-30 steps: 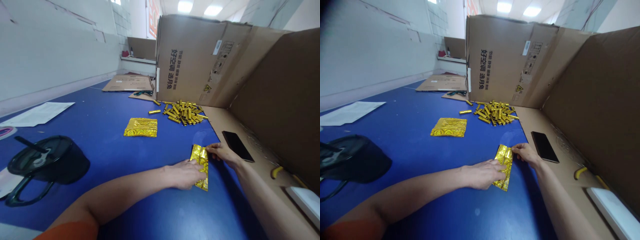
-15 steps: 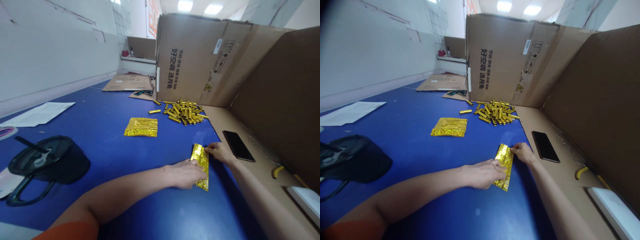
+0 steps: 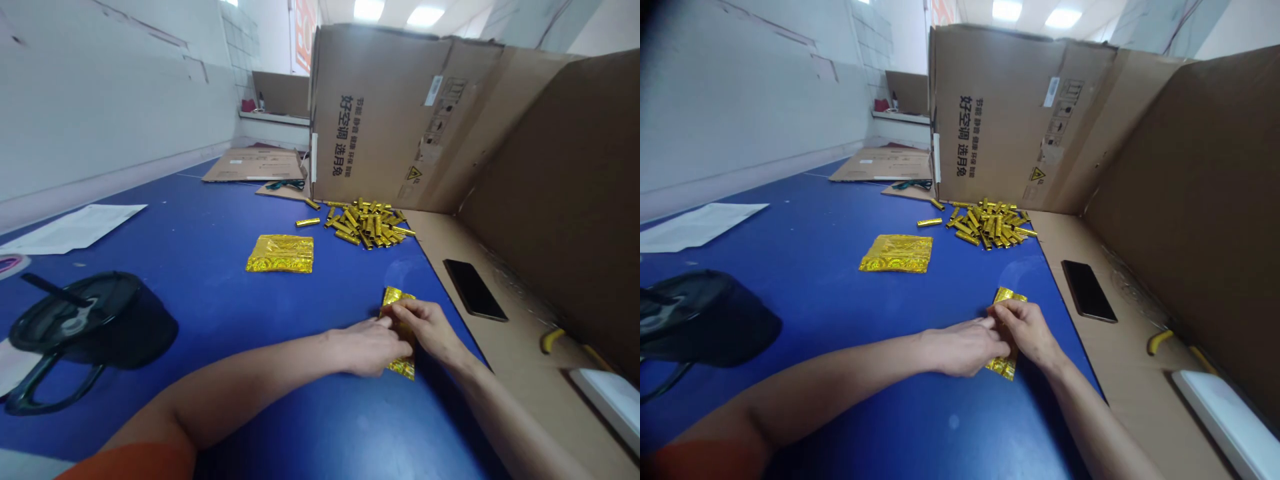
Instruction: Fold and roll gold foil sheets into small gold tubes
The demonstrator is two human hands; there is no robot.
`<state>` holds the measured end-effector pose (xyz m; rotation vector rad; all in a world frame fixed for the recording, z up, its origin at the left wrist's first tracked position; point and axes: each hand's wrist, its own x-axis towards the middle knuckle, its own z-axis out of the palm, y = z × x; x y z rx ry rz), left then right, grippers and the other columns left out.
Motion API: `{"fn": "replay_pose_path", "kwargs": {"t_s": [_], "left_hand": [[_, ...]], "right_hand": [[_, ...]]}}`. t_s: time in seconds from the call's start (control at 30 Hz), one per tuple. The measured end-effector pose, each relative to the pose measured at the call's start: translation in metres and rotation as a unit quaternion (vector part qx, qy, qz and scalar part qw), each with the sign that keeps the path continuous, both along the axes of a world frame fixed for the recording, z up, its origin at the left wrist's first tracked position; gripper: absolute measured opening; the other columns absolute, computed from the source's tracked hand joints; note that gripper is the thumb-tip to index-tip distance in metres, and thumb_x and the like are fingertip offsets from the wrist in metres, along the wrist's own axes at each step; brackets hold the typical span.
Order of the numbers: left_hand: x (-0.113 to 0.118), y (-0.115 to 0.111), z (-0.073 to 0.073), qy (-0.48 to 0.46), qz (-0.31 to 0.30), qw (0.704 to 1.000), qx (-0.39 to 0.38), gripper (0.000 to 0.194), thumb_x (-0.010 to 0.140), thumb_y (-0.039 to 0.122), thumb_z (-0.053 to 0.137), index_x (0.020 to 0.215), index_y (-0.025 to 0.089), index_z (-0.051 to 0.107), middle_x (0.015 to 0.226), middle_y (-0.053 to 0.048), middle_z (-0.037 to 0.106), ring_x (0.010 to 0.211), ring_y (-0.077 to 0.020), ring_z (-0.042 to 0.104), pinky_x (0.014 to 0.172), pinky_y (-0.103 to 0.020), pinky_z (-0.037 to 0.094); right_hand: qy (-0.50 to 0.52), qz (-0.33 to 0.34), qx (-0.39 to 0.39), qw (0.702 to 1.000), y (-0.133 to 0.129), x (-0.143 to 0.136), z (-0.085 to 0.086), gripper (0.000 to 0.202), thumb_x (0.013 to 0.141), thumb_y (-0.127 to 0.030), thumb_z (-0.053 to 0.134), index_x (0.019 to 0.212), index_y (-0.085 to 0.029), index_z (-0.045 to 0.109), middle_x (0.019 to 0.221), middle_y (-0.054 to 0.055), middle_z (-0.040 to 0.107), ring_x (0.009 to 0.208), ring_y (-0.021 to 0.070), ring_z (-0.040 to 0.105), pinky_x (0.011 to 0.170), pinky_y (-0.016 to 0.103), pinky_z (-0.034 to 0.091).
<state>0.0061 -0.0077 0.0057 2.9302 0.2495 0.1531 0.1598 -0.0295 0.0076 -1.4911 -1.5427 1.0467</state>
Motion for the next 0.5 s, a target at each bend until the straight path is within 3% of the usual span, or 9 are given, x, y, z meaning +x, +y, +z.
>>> {"fn": "replay_pose_path", "kwargs": {"t_s": [0.1,0.17,0.3,0.5], "left_hand": [[0.000,-0.001,0.003,0.003,0.003,1.000,-0.003,0.011,0.069,0.008,0.048,0.075,0.018,0.047,0.079,-0.002,0.053,0.078,-0.0165,0.046,0.070,-0.026,0.037],[0.001,-0.002,0.005,0.008,-0.002,1.000,-0.007,0.011,0.068,0.008,0.049,0.073,0.017,0.046,0.079,-0.002,0.053,0.077,-0.0162,0.046,0.070,-0.025,0.037],[0.000,-0.001,0.005,0.003,-0.012,1.000,-0.022,0.011,0.070,0.008,0.047,0.076,0.017,0.046,0.080,-0.001,0.054,0.078,-0.0158,0.047,0.071,-0.024,0.038],[0.000,0.011,0.003,0.012,0.044,0.992,-0.116,0.027,0.074,0.012,0.045,0.100,0.021,0.050,0.085,-0.003,0.055,0.082,-0.0159,0.050,0.066,-0.022,0.039]], "right_hand": [[0.175,0.003,-0.114,0.978,0.012,0.000,-0.009,0.024,0.069,-0.035,0.059,0.080,-0.014,0.064,0.083,0.009,0.067,0.079,0.0208,0.061,0.076,0.032,0.045],[0.278,-0.051,-0.138,0.949,0.026,0.008,-0.014,0.017,0.068,-0.028,0.061,0.076,-0.013,0.064,0.084,0.012,0.067,0.080,0.0220,0.062,0.077,0.035,0.045],[0.311,-0.074,-0.118,0.940,0.049,0.022,-0.016,0.011,0.073,-0.023,0.054,0.072,-0.015,0.062,0.086,0.011,0.067,0.086,0.0197,0.061,0.085,0.034,0.043],[0.317,-0.057,-0.123,0.939,0.051,0.026,-0.014,0.012,0.075,-0.020,0.051,0.075,-0.014,0.062,0.090,0.012,0.066,0.088,0.0195,0.060,0.088,0.034,0.041]]}}
